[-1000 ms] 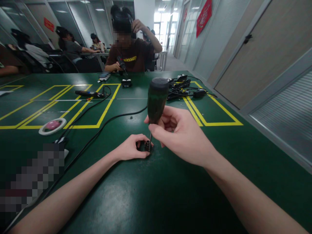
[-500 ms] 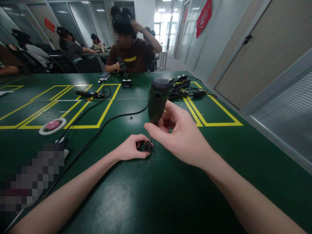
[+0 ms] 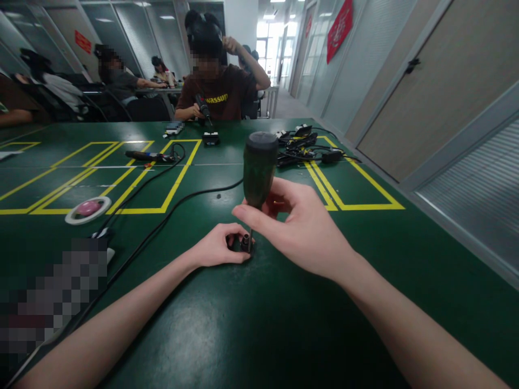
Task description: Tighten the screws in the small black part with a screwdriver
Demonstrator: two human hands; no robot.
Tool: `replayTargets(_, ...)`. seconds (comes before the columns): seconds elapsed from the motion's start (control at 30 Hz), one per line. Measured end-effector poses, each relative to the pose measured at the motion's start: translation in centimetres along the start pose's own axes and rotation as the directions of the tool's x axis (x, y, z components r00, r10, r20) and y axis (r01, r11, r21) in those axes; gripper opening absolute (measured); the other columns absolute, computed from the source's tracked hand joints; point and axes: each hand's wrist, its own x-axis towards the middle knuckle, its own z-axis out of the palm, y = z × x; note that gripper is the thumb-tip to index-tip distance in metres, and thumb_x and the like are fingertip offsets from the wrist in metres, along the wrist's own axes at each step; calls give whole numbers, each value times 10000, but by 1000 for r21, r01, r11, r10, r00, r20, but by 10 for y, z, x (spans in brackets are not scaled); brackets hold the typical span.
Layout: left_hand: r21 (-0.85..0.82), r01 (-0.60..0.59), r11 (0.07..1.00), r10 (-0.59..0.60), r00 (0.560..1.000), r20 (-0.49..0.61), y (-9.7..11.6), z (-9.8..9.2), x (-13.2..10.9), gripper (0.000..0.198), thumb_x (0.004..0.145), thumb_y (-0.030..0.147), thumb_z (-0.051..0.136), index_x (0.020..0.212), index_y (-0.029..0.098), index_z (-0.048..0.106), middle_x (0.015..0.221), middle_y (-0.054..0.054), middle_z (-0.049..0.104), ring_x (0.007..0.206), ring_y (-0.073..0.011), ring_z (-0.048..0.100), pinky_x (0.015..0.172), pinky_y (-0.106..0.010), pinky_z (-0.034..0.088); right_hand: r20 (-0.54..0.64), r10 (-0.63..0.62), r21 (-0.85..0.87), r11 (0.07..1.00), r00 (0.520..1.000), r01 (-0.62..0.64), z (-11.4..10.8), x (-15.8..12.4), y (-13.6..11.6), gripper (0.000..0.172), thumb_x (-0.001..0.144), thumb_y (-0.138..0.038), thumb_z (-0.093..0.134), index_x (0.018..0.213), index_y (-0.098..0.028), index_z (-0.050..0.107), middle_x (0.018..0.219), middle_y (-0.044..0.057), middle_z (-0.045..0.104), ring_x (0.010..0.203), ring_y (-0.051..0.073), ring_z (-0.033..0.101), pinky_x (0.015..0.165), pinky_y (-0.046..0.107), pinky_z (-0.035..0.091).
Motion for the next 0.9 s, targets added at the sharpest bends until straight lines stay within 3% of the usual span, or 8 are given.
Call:
replayTargets(0.27,0,9,1000,-9,1000,-7,1,0,0,333,666,296,839,953,147,760,822,1,702,729,-144,597,694,-257,469,-116,-93,-86,993,989,83,1,-1,6,126,836,-297,742,931,-222,707,827,20,709,684,184,646,603,299,542)
replayTargets(0.57,-5,7,1000,-7,1000,-10,1,1,0,324,671,304,838,946,153,757,824,1,701,730,-143,593,687,-254,461,-114,-139,-112,986,984,126,0,-2,6,53,850,-244,719,900,-230,710,896,28,735,770,205,680,656,325,584)
replayTargets(0.9,-4,16,1000,-16,1000,-7,2,0,0,320,672,293,841,947,153,756,834,0,705,741,-145,605,687,-254,473,-107,-137,-57,990,985,132,0,-1,7,239,771,-131,684,984,-237,709,939,12,745,800,190,694,676,301,593)
